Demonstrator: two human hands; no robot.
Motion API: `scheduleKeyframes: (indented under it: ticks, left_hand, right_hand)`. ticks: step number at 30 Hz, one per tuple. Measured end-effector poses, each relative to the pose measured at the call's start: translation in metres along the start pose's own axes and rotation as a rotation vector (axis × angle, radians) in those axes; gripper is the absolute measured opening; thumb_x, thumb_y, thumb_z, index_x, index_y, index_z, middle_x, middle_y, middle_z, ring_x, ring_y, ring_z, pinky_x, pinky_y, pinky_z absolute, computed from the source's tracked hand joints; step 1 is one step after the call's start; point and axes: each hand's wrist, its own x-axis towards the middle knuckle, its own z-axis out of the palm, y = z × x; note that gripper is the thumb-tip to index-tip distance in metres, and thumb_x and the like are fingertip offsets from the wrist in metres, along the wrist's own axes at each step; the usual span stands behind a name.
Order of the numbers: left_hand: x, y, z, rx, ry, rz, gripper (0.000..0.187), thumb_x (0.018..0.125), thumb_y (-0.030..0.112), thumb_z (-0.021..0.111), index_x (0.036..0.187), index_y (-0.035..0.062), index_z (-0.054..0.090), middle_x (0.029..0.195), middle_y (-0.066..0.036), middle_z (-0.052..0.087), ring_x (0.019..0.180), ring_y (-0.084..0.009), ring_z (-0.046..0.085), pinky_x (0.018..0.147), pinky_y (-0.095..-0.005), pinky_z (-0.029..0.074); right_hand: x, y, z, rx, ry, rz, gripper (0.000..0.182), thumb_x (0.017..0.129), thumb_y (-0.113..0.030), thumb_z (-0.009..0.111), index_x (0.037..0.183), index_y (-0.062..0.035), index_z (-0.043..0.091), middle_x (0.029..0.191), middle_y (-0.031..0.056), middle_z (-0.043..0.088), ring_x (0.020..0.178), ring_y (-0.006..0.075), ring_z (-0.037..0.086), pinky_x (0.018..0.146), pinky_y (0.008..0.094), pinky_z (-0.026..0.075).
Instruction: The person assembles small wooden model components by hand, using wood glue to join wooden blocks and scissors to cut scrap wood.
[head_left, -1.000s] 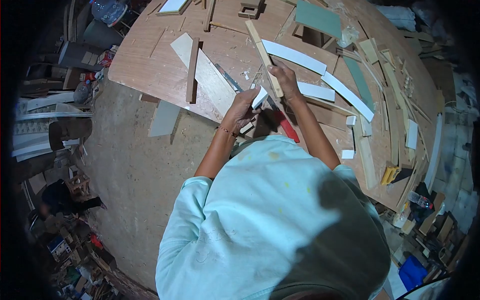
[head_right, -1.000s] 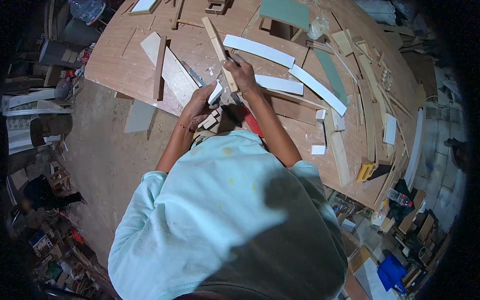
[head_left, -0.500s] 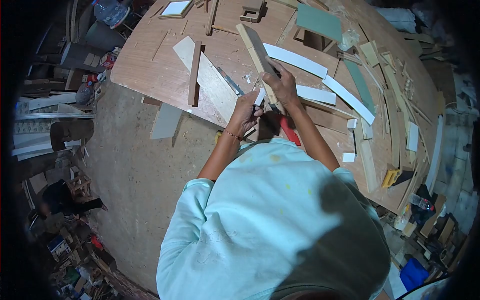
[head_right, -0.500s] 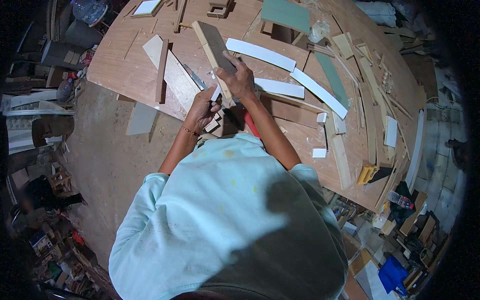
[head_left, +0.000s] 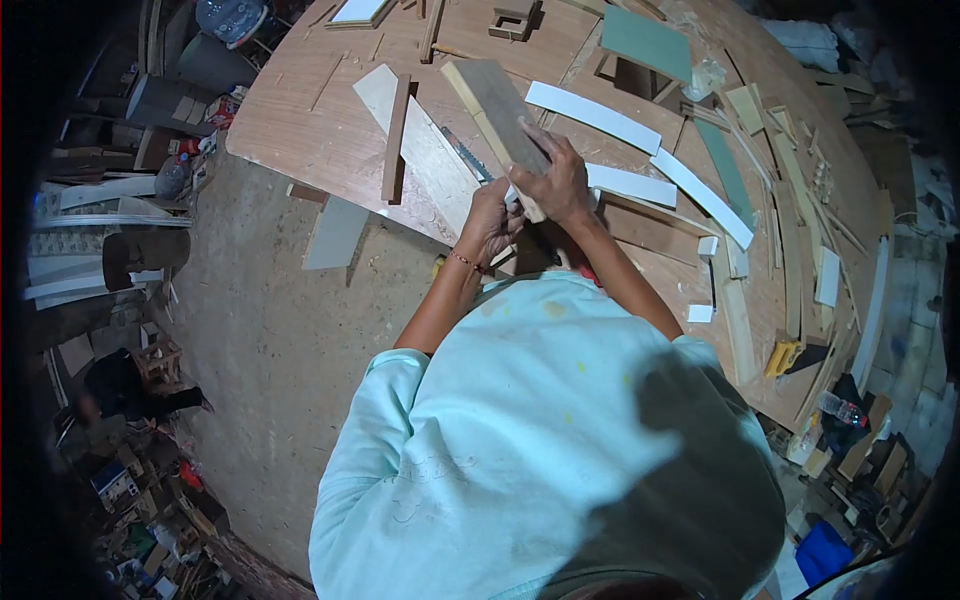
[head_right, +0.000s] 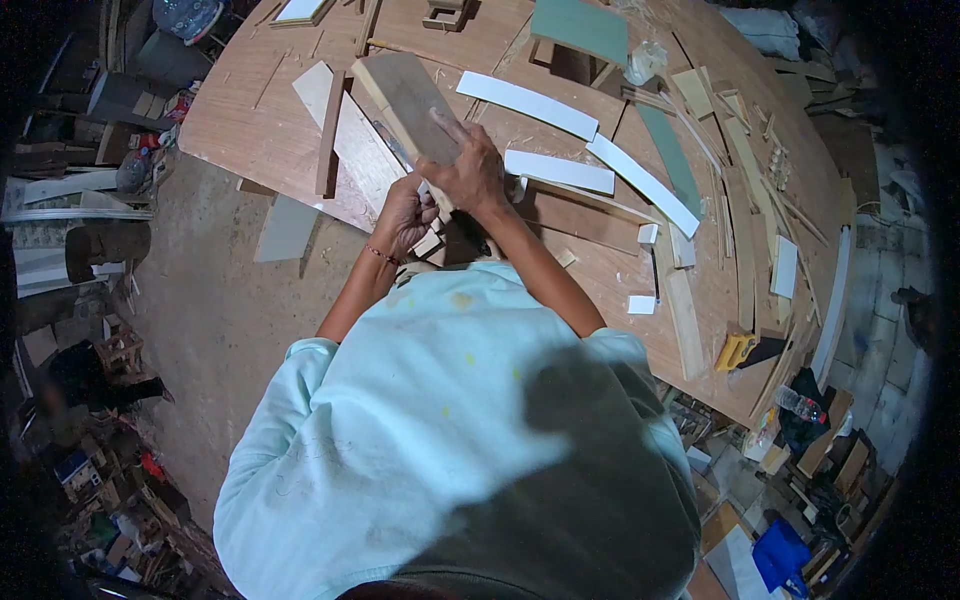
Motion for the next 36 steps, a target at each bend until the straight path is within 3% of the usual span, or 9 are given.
scheduleKeyframes:
  ticks: [8,14,15,19,23,29,32,36]
  left_hand:
    - [-0.011,-0.003,0.004,0.078,0.011,0.068,0.024,0.083,0.031,0.047,0.075,0.0077,0.045,0.048,0.001,0.038,0.033,-0.0085,0.032,0.029,-0.0196,0.028]
    - [-0.003,-0.003,0.009,0.05,0.256,0.156,0.02,0.082,0.022,0.044,0.074,0.004,0.048,0.05,-0.001,0.041,0.033,-0.0087,0.036,0.028,-0.0193,0.031]
    - [0.001,-0.002,0.005,0.087,0.233,0.192,0.019,0.083,0.019,0.042,0.072,0.0038,0.047,0.049,-0.001,0.04,0.033,-0.0091,0.036,0.029,-0.019,0.031]
    - [0.009,-0.003,0.002,0.056,0.212,0.303,0.019,0.083,0.018,0.041,0.07,0.0046,0.046,0.049,0.0,0.039,0.033,-0.0086,0.035,0.029,-0.0185,0.03]
    - [0.002,0.002,-0.003,-0.097,0.024,0.0,0.024,0.082,0.024,0.049,0.079,0.0011,0.045,0.058,-0.004,0.044,0.039,-0.0053,0.034,0.03,-0.0163,0.028]
    - [0.003,0.003,-0.005,-0.159,0.069,0.039,0.026,0.081,0.025,0.051,0.082,-0.0003,0.046,0.06,-0.005,0.045,0.04,-0.0052,0.035,0.03,-0.0158,0.027]
    - [0.003,0.001,-0.004,-0.124,0.073,0.071,0.026,0.081,0.025,0.051,0.081,-0.0006,0.046,0.058,-0.004,0.044,0.039,-0.0057,0.035,0.03,-0.016,0.027]
    - [0.0,0.0,-0.008,-0.042,0.064,0.051,0.025,0.081,0.025,0.051,0.08,-0.0002,0.047,0.056,-0.004,0.044,0.039,-0.0062,0.035,0.03,-0.0162,0.026]
  right_hand:
    - [0.023,0.019,-0.005,-0.058,0.073,0.198,0.059,0.062,-0.038,0.061,0.112,-0.0091,0.049,0.107,0.0187,0.05,0.098,0.0273,0.05,0.083,0.0327,0.039]
    - [0.0,-0.011,0.0,-0.153,0.018,0.031,0.061,0.058,-0.037,0.062,0.112,-0.0111,0.048,0.101,0.0204,0.049,0.091,0.0336,0.051,0.08,0.0359,0.04]
    - [-0.006,-0.012,0.004,-0.234,0.091,-0.14,0.063,0.057,-0.036,0.062,0.114,-0.0123,0.047,0.101,0.0201,0.047,0.092,0.0345,0.049,0.08,0.0376,0.04]
    - [-0.01,-0.014,0.002,-0.226,0.047,-0.139,0.062,0.057,-0.034,0.062,0.113,-0.0119,0.047,0.101,0.0209,0.047,0.094,0.0336,0.048,0.08,0.0377,0.04]
    - [0.007,-0.001,-0.004,-0.214,0.187,-0.03,0.059,0.057,-0.031,0.064,0.11,-0.0096,0.049,0.101,0.0192,0.048,0.093,0.0325,0.049,0.08,0.0368,0.04]
    - [0.008,0.002,-0.005,-0.183,0.213,0.019,0.059,0.057,-0.031,0.065,0.11,-0.0086,0.049,0.101,0.0184,0.049,0.093,0.0318,0.049,0.081,0.0366,0.04]
    - [0.001,0.001,-0.003,-0.099,0.148,0.012,0.064,0.055,-0.037,0.064,0.111,-0.0099,0.048,0.1,0.0227,0.046,0.092,0.0346,0.048,0.081,0.0408,0.039]
    - [0.007,0.004,0.003,-0.248,0.175,-0.03,0.064,0.056,-0.037,0.064,0.111,-0.0101,0.048,0.1,0.0221,0.047,0.093,0.0342,0.048,0.08,0.0395,0.039]
